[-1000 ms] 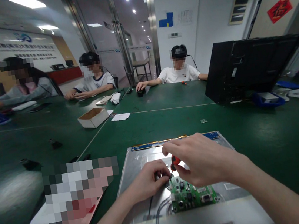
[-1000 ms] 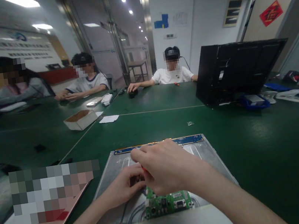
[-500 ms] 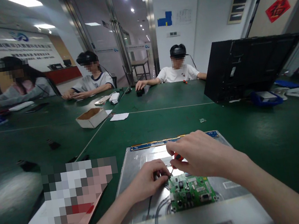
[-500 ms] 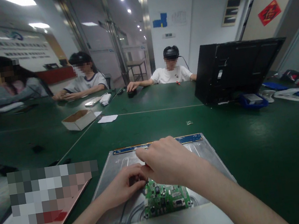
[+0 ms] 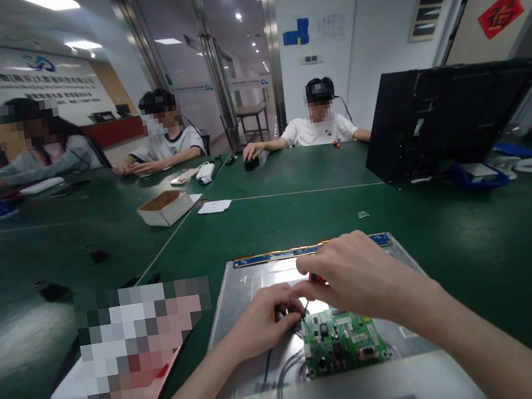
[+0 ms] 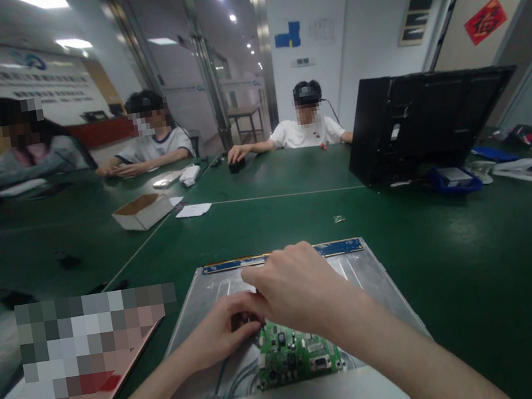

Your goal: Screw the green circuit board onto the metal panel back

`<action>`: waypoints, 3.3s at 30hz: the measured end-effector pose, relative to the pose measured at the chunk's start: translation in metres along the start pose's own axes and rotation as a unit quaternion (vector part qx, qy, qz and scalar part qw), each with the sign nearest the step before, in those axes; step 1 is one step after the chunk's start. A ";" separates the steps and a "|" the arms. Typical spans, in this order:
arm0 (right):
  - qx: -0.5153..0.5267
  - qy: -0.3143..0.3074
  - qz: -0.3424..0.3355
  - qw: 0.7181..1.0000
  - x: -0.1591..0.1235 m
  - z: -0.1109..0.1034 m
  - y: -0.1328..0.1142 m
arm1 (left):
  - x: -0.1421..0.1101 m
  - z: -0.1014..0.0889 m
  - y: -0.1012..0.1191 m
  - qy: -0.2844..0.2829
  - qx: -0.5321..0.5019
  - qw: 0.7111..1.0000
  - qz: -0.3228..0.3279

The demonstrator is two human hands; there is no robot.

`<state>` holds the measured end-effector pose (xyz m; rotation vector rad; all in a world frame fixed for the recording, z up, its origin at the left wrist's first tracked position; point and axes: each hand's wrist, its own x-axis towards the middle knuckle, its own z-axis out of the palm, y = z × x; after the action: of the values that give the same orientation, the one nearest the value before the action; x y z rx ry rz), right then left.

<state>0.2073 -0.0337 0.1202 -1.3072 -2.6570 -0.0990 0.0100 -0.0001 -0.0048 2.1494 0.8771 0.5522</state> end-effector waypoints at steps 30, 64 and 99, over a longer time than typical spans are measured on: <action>0.054 0.009 -0.009 0.998 -0.005 -0.002 -0.002 | 0.000 0.001 -0.004 -0.011 -0.005 1.000 0.014; 0.054 0.006 -0.040 0.998 -0.007 -0.004 -0.004 | 0.000 -0.001 -0.003 -0.021 -0.022 1.000 -0.001; 0.027 0.020 -0.036 0.999 -0.005 -0.001 -0.004 | -0.001 0.001 -0.003 -0.009 -0.002 1.000 0.017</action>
<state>0.2072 -0.0406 0.1205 -1.1817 -2.6538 -0.0619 0.0086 0.0000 -0.0081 2.1661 0.8299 0.5517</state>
